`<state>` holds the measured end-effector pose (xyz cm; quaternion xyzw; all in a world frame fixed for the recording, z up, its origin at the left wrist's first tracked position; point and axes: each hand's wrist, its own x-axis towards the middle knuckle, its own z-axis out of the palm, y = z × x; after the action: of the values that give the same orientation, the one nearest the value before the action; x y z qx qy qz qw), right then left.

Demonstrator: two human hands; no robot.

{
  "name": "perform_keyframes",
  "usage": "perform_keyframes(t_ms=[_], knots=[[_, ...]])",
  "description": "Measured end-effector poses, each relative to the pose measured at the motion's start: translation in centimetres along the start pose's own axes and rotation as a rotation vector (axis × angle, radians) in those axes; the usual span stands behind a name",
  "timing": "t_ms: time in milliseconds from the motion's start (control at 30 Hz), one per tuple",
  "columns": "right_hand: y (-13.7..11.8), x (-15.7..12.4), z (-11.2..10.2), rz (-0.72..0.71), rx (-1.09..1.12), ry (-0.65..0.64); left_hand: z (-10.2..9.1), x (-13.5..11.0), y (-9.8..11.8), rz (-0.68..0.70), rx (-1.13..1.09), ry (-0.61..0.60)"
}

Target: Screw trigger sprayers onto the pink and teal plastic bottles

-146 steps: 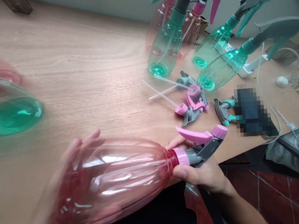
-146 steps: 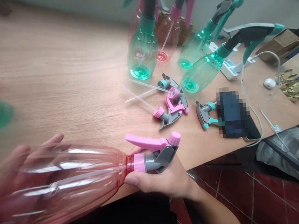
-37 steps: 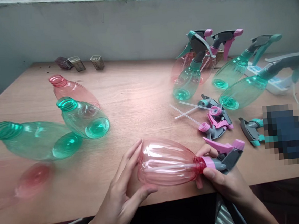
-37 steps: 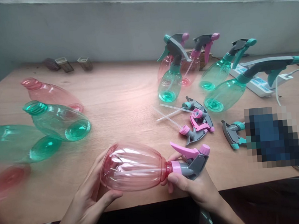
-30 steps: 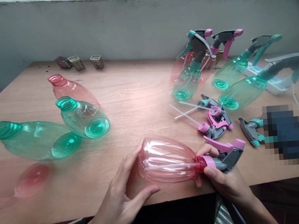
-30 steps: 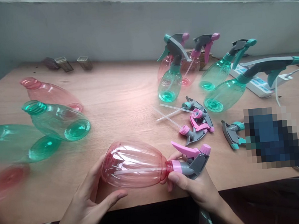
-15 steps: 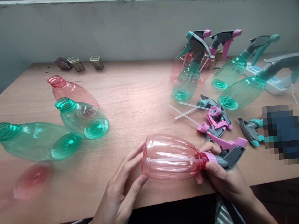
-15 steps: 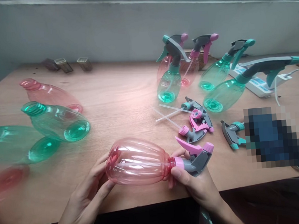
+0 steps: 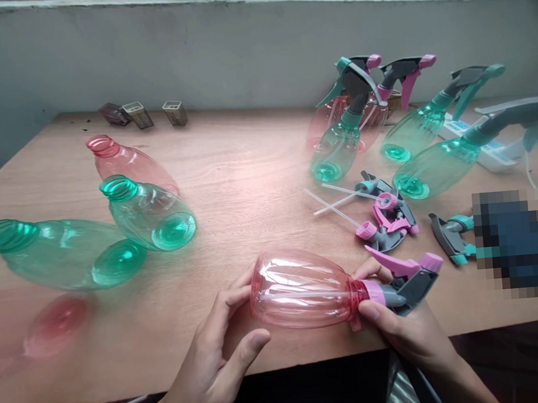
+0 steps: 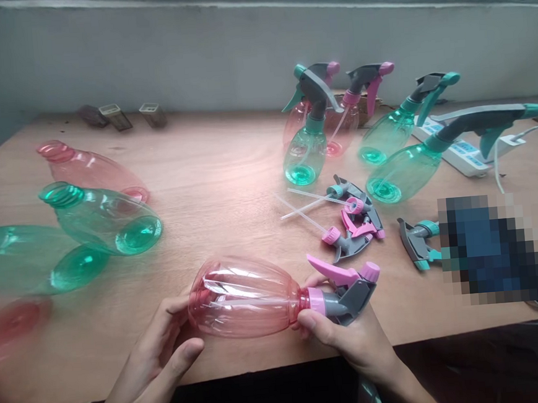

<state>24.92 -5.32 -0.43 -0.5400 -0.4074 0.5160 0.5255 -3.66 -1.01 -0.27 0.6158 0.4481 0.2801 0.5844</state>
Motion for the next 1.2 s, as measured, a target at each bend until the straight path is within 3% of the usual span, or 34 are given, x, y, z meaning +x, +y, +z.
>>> perform_keyframes(t_ms=[167, 467, 667, 833, 967, 1067, 1200], knots=[[0.2, 0.2, -0.4, -0.032, -0.034, -0.03, 0.0, 0.0, -0.1, 0.024, -0.046, 0.017], [-0.4, -0.7, 0.0, 0.119, -0.081, 0.043, 0.3, -0.1, 0.1, 0.041, -0.249, 0.085], [0.6, 0.2, -1.0, 0.028, 0.014, -0.133, 0.3, -0.2, 0.7, 0.112, -0.159, 0.081], [0.8, 0.3, -0.6, 0.043, 0.145, -0.1, 0.4, -0.2, 0.5, 0.185, -0.059, 0.054], [0.6, -0.1, -0.6, 0.059, 0.096, -0.053, 0.4, -0.3, 0.1, 0.201, 0.007, 0.033], [0.7, -0.1, -1.1, 0.025, 0.004, -0.089, 0.2, -0.6, -0.6, 0.169, 0.022, 0.011], [0.8, -0.1, -1.5, 0.028, -0.096, -0.132, 0.0, -0.6, -1.1, 0.011, -0.103, -0.01]])
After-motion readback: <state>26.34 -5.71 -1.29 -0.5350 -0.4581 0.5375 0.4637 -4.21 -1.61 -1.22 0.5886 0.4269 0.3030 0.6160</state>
